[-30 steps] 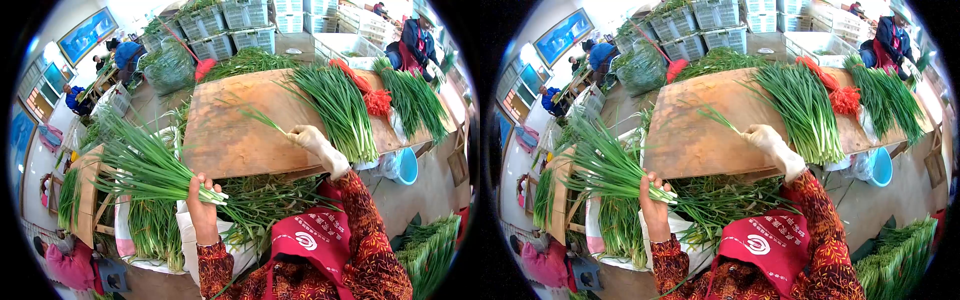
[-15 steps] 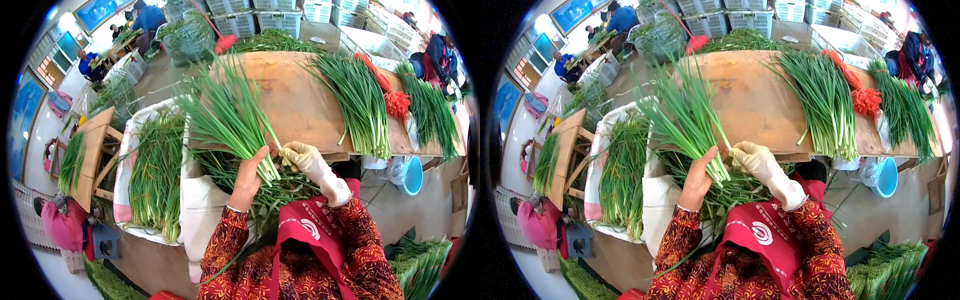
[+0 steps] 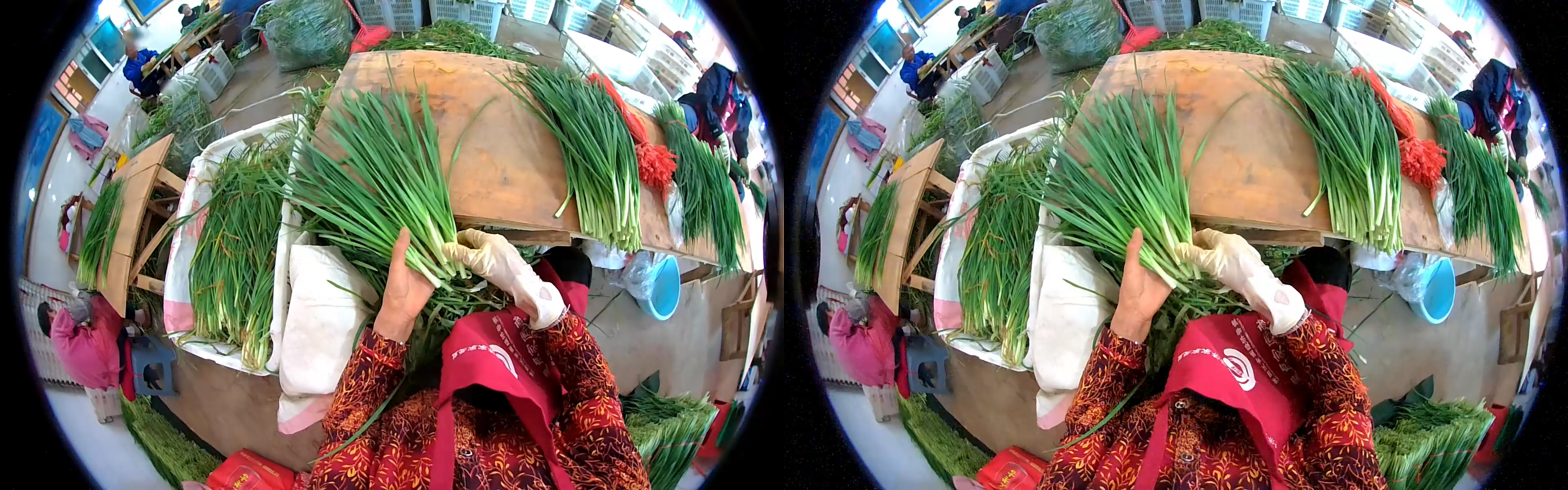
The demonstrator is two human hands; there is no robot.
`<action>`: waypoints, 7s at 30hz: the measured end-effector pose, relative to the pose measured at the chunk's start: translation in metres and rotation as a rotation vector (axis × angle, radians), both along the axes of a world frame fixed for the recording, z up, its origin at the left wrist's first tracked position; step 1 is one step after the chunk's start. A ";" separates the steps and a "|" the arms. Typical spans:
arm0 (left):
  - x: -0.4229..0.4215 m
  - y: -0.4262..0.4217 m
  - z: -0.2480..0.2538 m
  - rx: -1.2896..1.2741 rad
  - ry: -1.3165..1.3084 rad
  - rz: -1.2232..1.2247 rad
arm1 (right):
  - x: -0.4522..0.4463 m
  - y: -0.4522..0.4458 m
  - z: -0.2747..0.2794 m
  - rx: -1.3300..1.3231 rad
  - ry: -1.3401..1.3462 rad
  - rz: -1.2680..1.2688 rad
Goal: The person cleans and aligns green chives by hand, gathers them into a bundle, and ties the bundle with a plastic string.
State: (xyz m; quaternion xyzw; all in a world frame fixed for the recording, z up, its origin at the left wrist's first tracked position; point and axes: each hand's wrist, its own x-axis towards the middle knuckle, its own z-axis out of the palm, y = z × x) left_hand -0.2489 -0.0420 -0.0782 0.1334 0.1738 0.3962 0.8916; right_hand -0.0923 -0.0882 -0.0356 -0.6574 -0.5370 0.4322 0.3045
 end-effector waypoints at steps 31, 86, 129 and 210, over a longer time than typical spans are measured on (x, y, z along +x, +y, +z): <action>-0.008 0.011 -0.003 0.153 0.224 -0.288 | 0.005 -0.003 -0.025 -0.301 0.757 0.151; 0.124 -0.030 0.028 -0.001 -0.271 -0.094 | 0.038 0.002 0.010 0.803 0.580 -0.664; 0.108 -0.019 0.020 0.064 -0.233 -0.155 | 0.061 -0.022 0.050 0.538 -1.056 0.082; 0.083 -0.031 0.015 0.116 -0.120 -0.277 | 0.048 -0.055 0.012 0.080 0.674 -0.025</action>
